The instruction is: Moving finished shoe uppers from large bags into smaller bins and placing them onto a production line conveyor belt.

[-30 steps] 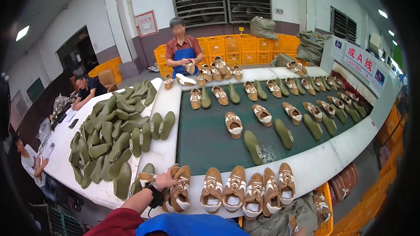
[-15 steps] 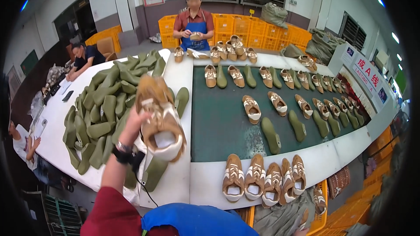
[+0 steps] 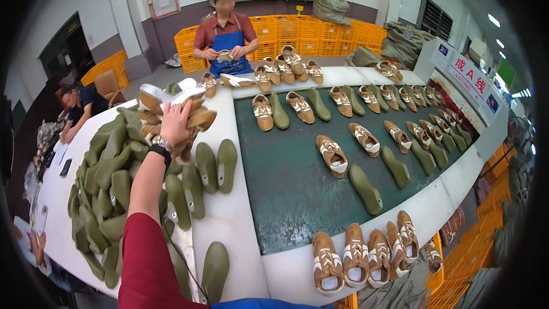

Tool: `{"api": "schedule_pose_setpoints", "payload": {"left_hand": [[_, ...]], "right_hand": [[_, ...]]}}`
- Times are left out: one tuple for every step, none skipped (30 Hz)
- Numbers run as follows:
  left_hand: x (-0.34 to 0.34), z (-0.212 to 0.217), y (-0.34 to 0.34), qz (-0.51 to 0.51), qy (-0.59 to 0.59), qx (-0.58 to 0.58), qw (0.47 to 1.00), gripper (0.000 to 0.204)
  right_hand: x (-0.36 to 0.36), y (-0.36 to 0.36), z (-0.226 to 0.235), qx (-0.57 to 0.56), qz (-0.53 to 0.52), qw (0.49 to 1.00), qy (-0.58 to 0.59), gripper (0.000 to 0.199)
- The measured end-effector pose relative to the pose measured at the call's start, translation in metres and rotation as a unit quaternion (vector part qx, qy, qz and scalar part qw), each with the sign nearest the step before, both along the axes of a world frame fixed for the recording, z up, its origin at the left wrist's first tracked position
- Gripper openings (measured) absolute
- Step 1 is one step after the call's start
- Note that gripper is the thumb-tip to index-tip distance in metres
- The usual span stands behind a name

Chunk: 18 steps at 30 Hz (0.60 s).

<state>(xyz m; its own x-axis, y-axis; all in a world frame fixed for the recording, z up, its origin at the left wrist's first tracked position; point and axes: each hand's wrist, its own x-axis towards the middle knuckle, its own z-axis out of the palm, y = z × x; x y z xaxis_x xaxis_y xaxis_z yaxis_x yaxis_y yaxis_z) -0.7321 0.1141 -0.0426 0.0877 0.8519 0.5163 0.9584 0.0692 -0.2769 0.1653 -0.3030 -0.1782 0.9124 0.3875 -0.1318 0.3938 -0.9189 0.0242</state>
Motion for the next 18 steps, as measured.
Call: {"api": "schedule_pose_setpoints", "payload": {"left_hand": [[0.004, -0.025, 0.036, -0.02, 0.002, -0.032, 0.999, 0.073], [0.0, -0.04, 0.048, -0.006, -0.007, -0.083, 0.997, 0.074], [-0.005, -0.056, 0.059, 0.008, -0.014, -0.133, 0.991, 0.075], [-0.015, -0.079, 0.066, 0.032, -0.002, -0.172, 0.985, 0.076], [-0.025, -0.104, 0.072, 0.058, 0.01, -0.209, 0.976, 0.077], [-0.03, -0.127, 0.08, 0.13, -0.031, -0.254, 0.958, 0.078], [-0.017, -0.128, 0.083, 0.184, -0.107, -0.297, 0.931, 0.077], [-0.017, -0.129, 0.095, 0.199, -0.127, -0.312, 0.92, 0.077], [-0.02, -0.125, 0.098, 0.221, -0.144, -0.333, 0.905, 0.078], [-0.026, -0.118, 0.1, 0.24, -0.084, -0.326, 0.91, 0.076], [-0.039, -0.124, 0.098, 0.23, -0.054, -0.246, 0.94, 0.079], [-0.033, -0.122, 0.101, 0.216, -0.056, -0.211, 0.952, 0.081], [-0.024, -0.116, 0.098, 0.2, -0.057, -0.171, 0.963, 0.084], [-0.014, -0.116, 0.089, 0.169, -0.052, -0.177, 0.968, 0.086], [-0.006, -0.124, 0.084, 0.134, -0.058, -0.183, 0.972, 0.089], [0.001, -0.117, 0.061, 0.109, -0.062, -0.16, 0.979, 0.089], [0.004, -0.117, 0.044, 0.077, -0.073, -0.146, 0.984, 0.087], [0.007, -0.122, 0.034, 0.065, -0.075, -0.153, 0.983, 0.086]], "right_hand": [[-0.009, -0.001, -0.002, -0.008, -0.026, 1.0, -0.003, 0.071], [-0.019, 0.002, -0.005, 0.009, -0.04, 0.999, -0.014, 0.068], [-0.028, 0.004, -0.008, 0.026, -0.054, 0.998, -0.025, 0.065], [-0.034, 0.008, -0.012, 0.042, -0.066, 0.996, -0.036, 0.062], [-0.035, 0.013, -0.017, 0.059, -0.076, 0.994, -0.048, 0.059], [-0.036, 0.018, -0.022, 0.075, -0.085, 0.992, -0.061, 0.056], [-0.033, 0.014, -0.023, 0.086, -0.096, 0.989, -0.076, 0.053], [-0.03, 0.011, -0.024, 0.097, -0.107, 0.985, -0.092, 0.05], [-0.019, 0.001, -0.021, 0.101, -0.11, 0.983, -0.105, 0.048], [0.0, -0.004, -0.015, 0.104, -0.106, 0.982, -0.118, 0.045], [0.02, -0.008, -0.009, 0.108, -0.101, 0.98, -0.13, 0.043], [0.042, -0.007, -0.008, 0.117, -0.099, 0.978, -0.142, 0.041], [0.06, -0.007, -0.007, 0.132, -0.099, 0.974, -0.152, 0.039], [0.078, -0.01, -0.007, 0.149, -0.099, 0.97, -0.162, 0.037], [0.126, -0.027, -0.01, 0.188, -0.06, 0.957, -0.212, 0.042], [0.136, -0.004, -0.012, 0.295, 0.015, 0.942, -0.158, 0.044], [0.153, 0.022, -0.004, 0.37, 0.066, 0.903, -0.211, 0.046], [0.175, 0.044, 0.012, 0.434, 0.074, 0.889, -0.13, 0.047]]}}
